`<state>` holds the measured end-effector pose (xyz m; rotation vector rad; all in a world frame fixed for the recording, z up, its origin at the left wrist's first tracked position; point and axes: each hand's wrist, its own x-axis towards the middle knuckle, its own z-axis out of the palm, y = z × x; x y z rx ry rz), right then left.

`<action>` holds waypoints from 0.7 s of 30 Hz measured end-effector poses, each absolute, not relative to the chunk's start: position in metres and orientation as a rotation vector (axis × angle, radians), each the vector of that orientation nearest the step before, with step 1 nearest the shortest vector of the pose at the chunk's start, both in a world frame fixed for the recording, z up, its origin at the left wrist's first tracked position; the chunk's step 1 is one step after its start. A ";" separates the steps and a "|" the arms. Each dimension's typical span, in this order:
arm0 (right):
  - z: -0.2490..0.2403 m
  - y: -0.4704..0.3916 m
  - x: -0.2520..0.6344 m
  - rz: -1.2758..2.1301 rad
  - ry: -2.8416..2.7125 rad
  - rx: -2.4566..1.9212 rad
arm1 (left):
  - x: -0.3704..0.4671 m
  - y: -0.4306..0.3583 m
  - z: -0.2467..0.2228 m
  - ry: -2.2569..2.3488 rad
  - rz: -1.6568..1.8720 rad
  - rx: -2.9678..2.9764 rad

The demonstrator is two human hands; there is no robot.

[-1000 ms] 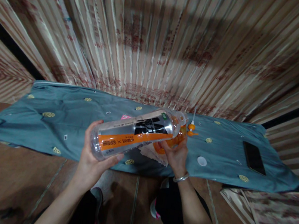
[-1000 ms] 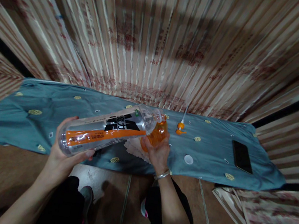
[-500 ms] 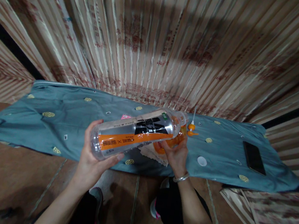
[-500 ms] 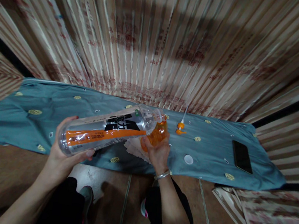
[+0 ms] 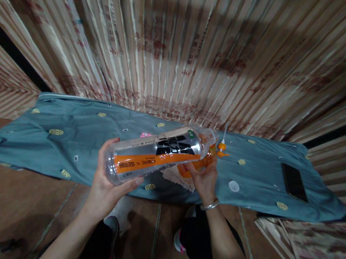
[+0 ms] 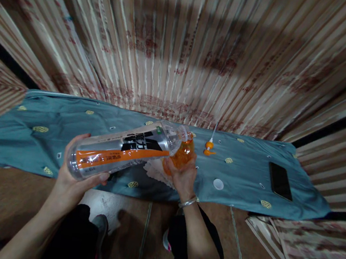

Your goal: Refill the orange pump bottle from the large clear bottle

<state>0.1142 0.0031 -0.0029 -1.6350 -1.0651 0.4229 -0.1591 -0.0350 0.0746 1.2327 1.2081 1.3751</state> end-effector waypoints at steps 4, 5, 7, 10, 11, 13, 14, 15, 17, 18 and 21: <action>-0.005 0.004 0.115 0.422 -1.068 -1.618 | -0.159 -0.035 0.074 1.212 1.380 1.241; -0.005 0.004 0.115 0.422 -1.067 -1.616 | -0.159 -0.035 0.074 1.212 1.381 1.240; -0.004 0.004 0.115 0.434 -1.064 -1.614 | -0.159 -0.036 0.074 1.214 1.384 1.237; -0.003 0.003 0.114 0.445 -1.060 -1.618 | -0.159 -0.037 0.075 1.220 1.390 1.235; -0.002 0.003 0.114 0.443 -1.063 -1.618 | -0.159 -0.037 0.075 1.219 1.392 1.236; -0.001 0.003 0.114 0.433 -1.075 -1.616 | -0.158 -0.036 0.076 1.210 1.395 1.237; -0.001 0.003 0.114 0.433 -1.083 -1.612 | -0.158 -0.036 0.077 1.205 1.396 1.238; -0.001 0.003 0.114 0.432 -1.083 -1.610 | -0.158 -0.036 0.077 1.200 1.397 1.240; -0.001 0.003 0.114 0.429 -1.075 -1.615 | -0.158 -0.036 0.077 1.200 1.400 1.245; -0.001 0.003 0.114 0.428 -1.070 -1.620 | -0.158 -0.036 0.076 1.202 1.397 1.247; -0.001 0.002 0.115 0.427 -1.069 -1.634 | -0.158 -0.036 0.076 1.204 1.389 1.246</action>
